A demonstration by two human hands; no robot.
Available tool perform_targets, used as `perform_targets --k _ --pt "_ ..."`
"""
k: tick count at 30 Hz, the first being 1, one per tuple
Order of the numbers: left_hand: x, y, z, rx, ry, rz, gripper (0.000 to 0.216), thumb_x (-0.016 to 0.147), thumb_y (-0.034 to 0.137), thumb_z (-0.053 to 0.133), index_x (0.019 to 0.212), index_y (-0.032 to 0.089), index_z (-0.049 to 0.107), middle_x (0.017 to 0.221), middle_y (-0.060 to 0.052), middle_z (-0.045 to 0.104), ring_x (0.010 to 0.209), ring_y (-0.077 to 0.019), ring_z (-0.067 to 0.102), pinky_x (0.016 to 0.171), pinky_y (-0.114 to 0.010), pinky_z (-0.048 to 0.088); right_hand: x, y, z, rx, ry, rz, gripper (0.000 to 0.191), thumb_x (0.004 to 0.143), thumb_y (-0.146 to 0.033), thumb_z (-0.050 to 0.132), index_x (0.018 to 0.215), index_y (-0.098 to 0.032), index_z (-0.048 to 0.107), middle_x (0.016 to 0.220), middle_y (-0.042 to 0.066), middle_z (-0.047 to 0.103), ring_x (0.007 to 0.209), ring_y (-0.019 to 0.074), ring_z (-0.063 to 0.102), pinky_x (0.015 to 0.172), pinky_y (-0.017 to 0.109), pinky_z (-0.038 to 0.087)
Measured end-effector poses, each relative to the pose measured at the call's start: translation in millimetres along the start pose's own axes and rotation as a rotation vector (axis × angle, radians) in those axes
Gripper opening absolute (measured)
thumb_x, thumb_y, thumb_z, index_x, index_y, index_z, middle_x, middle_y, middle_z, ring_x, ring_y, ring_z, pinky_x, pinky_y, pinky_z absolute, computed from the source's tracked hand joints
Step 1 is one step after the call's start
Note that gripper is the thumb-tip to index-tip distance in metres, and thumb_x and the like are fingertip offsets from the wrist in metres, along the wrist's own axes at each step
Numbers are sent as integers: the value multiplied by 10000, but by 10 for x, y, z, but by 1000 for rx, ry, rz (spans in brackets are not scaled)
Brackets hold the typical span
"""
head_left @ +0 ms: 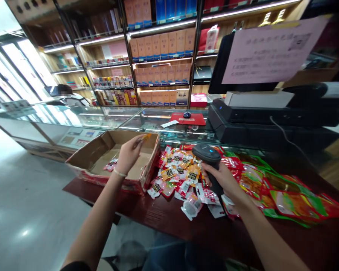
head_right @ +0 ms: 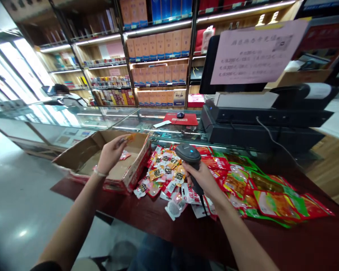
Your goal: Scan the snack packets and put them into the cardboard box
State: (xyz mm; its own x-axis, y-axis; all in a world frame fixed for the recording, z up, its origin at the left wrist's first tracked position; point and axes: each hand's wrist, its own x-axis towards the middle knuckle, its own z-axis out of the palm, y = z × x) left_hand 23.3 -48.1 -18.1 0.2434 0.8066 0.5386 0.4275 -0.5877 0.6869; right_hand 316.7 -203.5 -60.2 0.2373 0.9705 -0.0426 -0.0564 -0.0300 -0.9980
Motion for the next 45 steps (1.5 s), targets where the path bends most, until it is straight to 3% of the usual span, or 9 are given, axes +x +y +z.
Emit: perform_targets --k 4,8,14,19,24,28,36,41,45 --pt "85 -565 -298 447 -50 -13 393 864 272 514 1229 165 610 1204 -121 654 1134 -282 596 996 -415 441 45 -7 214 -4 -18 -5 378 679 -519 724 705 -198 525 544 -43 542 362 79 473 336 207 375" --pt "78 -804 -284 511 -247 -72 413 828 258 540 1221 154 617 1205 -121 656 1131 -281 601 998 -394 444 84 24 341 13 -43 5 362 671 -499 735 733 -199 542 543 -45 543 362 83 477 337 212 375" --pt "71 -682 -203 454 -218 -33 348 868 270 485 1148 165 663 1134 -100 692 1054 -253 641 963 -376 470 76 39 291 3 -46 -26 356 686 -490 727 772 -198 544 554 -48 553 362 82 481 329 205 369" --pt "95 -347 -99 396 -137 86 337 888 308 486 1153 194 661 1130 -76 696 1034 -229 648 937 -356 488 25 1 73 9 -6 -14 364 682 -502 724 756 -195 543 553 -43 562 366 82 488 342 203 391" --pt "32 251 270 262 -148 226 319 907 310 472 1150 223 660 1122 -50 698 1025 -209 645 921 -337 492 18 48 -195 19 25 -17 361 704 -504 707 681 -192 527 540 -35 556 376 89 504 337 202 379" --pt "-67 530 791 121 -260 293 319 909 297 475 1170 226 644 1122 -46 697 1020 -197 645 924 -327 488 36 140 -409 33 43 -35 337 724 -493 696 702 -194 542 568 -30 574 385 99 520 331 210 383" --pt "-434 176 1996 -38 -501 350 316 924 283 446 1172 219 631 1166 -69 672 1089 -211 617 961 -367 473 -33 287 -633 79 80 -15 341 757 -488 667 644 -193 540 465 -29 546 361 89 484 342 199 368" --pt "-607 -33 2091 -18 -643 446 375 916 301 466 1264 221 578 1296 -88 601 1205 -223 550 1036 -408 421 -55 322 -663 101 90 25 360 747 -489 674 616 -186 527 428 -30 527 336 87 466 337 193 352" --pt "-620 -38 1949 38 -829 546 730 814 311 591 1474 209 297 1519 -116 320 1398 -259 312 1141 -456 271 -39 353 -669 105 94 26 363 734 -496 680 626 -182 534 486 -31 549 345 83 479 329 192 352"
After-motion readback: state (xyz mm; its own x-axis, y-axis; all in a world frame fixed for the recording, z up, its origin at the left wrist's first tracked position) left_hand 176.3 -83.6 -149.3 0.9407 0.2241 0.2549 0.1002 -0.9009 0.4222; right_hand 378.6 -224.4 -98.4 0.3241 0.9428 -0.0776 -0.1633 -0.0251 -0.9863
